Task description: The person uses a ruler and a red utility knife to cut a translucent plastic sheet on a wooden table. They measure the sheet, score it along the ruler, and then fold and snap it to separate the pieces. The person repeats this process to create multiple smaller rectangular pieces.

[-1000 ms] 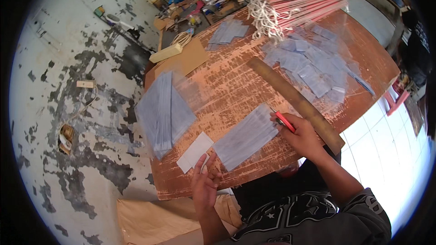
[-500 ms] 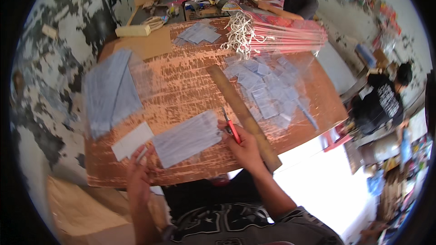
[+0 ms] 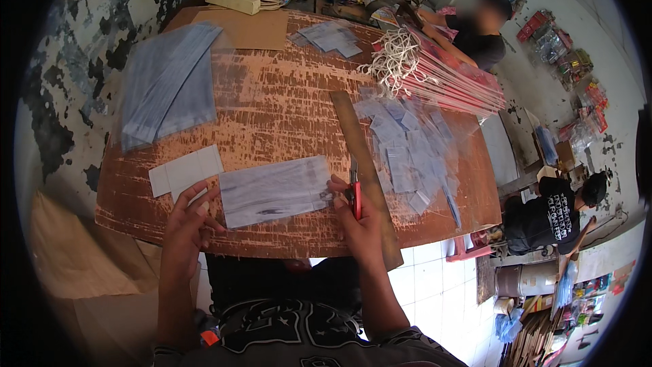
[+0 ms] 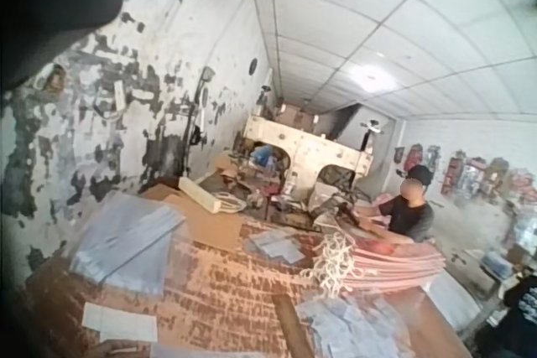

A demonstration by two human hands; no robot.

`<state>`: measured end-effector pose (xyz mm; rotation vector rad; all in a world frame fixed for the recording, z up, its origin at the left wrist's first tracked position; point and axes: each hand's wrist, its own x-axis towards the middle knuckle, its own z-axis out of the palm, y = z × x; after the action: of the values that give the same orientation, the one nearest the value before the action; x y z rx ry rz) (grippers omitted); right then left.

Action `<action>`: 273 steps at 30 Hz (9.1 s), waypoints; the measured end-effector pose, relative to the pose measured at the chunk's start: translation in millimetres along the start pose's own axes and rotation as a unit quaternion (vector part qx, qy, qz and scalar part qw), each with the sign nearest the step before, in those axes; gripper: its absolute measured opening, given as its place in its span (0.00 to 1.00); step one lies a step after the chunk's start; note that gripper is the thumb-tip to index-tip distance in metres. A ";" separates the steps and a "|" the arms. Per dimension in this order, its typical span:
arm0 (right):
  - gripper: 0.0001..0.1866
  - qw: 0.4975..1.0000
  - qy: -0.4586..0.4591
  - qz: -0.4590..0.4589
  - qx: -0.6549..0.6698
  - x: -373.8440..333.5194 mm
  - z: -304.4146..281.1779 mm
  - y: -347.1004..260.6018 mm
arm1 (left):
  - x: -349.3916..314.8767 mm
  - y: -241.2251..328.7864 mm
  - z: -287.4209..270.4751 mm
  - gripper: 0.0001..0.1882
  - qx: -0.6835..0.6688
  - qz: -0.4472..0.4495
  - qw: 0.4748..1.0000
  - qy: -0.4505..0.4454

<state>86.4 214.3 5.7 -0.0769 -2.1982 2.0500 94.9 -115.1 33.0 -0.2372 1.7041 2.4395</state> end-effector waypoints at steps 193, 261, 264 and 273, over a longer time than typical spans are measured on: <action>0.18 0.850 0.164 -0.117 -0.487 50.2 -122.5 -1.7 | -34.8 -9.4 44.1 0.23 -0.007 0.038 0.947 -0.320; 0.21 0.882 -0.054 -0.212 -0.417 -49.9 45.3 -13.1 | 120.7 5.3 72.8 0.20 0.643 0.199 0.729 -0.127; 0.20 0.887 -0.049 -0.208 -0.410 -51.3 45.5 -11.9 | 119.3 8.4 77.0 0.21 0.617 0.147 0.763 -0.125; 0.21 0.885 -0.044 -0.204 -0.416 -53.3 46.6 -11.6 | 119.7 7.7 78.5 0.25 0.640 0.155 0.741 -0.131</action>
<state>133.5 160.5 10.8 0.3681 -2.6829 0.8175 -26.7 -39.5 40.6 0.5634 2.8662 0.7950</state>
